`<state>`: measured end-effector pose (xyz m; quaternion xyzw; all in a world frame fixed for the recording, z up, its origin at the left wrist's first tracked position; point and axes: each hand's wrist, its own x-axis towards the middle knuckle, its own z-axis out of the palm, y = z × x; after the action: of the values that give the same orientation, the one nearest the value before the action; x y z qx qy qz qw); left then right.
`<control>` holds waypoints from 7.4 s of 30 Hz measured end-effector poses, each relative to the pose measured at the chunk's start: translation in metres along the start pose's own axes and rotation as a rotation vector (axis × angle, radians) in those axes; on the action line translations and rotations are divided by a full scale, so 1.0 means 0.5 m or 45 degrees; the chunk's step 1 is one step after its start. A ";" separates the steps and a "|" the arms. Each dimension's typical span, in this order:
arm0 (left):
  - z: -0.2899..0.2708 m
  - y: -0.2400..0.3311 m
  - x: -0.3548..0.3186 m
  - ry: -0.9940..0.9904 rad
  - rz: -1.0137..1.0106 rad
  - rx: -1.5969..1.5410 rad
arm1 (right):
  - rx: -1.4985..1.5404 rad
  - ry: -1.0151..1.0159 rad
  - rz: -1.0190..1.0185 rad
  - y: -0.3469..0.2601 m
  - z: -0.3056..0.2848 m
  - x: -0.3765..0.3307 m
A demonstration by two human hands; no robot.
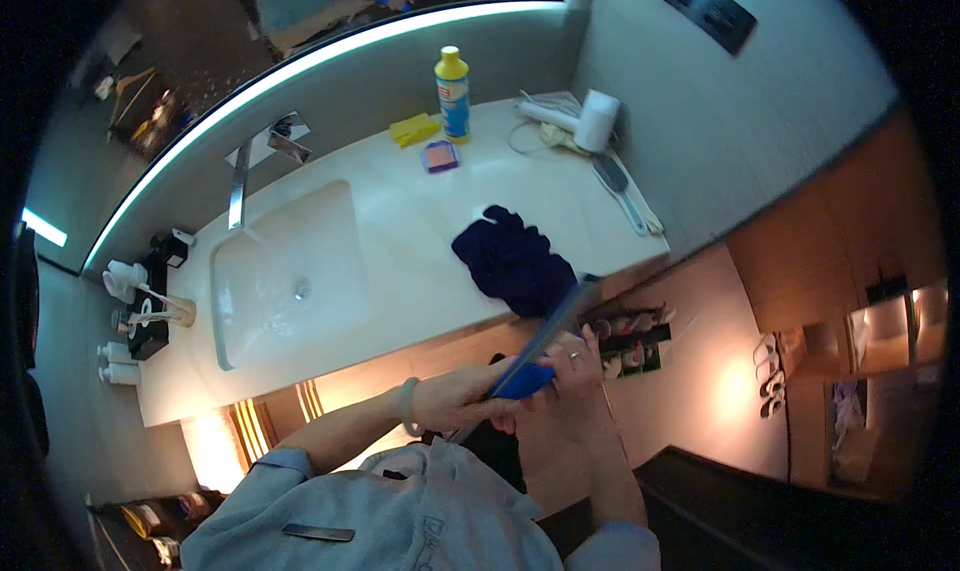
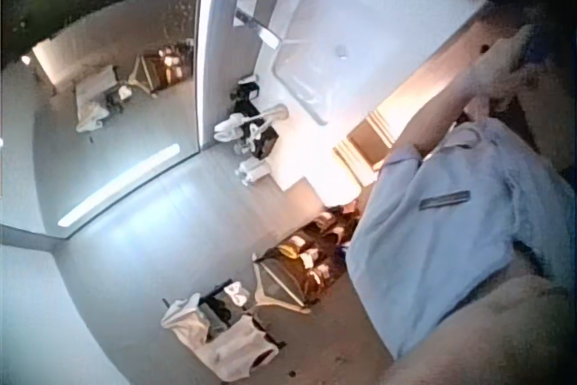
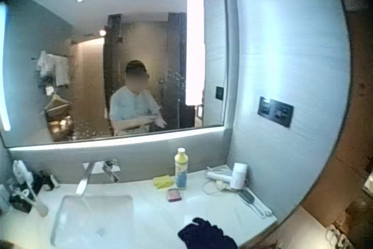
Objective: The person cleans a bathroom by wiping the mirror with a cloth, then uses a squeegee to remove water from the mirror surface. They wash a dark cloth in the sink, wring it out, and use it to wipe the sink basin and surrounding countertop. The person also wipes the shower wall and floor with a pink cloth.
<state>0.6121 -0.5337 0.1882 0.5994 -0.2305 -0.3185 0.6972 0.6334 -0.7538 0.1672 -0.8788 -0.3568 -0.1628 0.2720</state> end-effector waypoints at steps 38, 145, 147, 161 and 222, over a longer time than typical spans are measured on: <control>-0.292 -0.241 -0.832 0.960 0.842 -1.031 | -1.334 -0.391 -1.761 -1.050 0.557 1.254; -0.466 0.023 -0.747 0.863 1.243 -1.445 | 0.513 0.556 -0.201 -0.777 0.312 1.135; -0.458 0.008 -0.767 0.859 1.279 -1.439 | 0.422 0.788 -0.234 -0.794 0.372 1.168; -0.453 -0.031 -0.885 0.953 1.303 -1.443 | 0.408 0.488 -0.128 -0.897 0.646 0.970; -0.219 -0.216 0.144 1.389 0.037 -0.127 | 1.068 1.760 1.871 0.939 0.549 -1.064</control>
<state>0.7205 -0.5185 0.0587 0.6405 0.1716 0.0375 0.7476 0.6261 -1.1577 -0.4774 -0.4332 0.4578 -0.2845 0.7223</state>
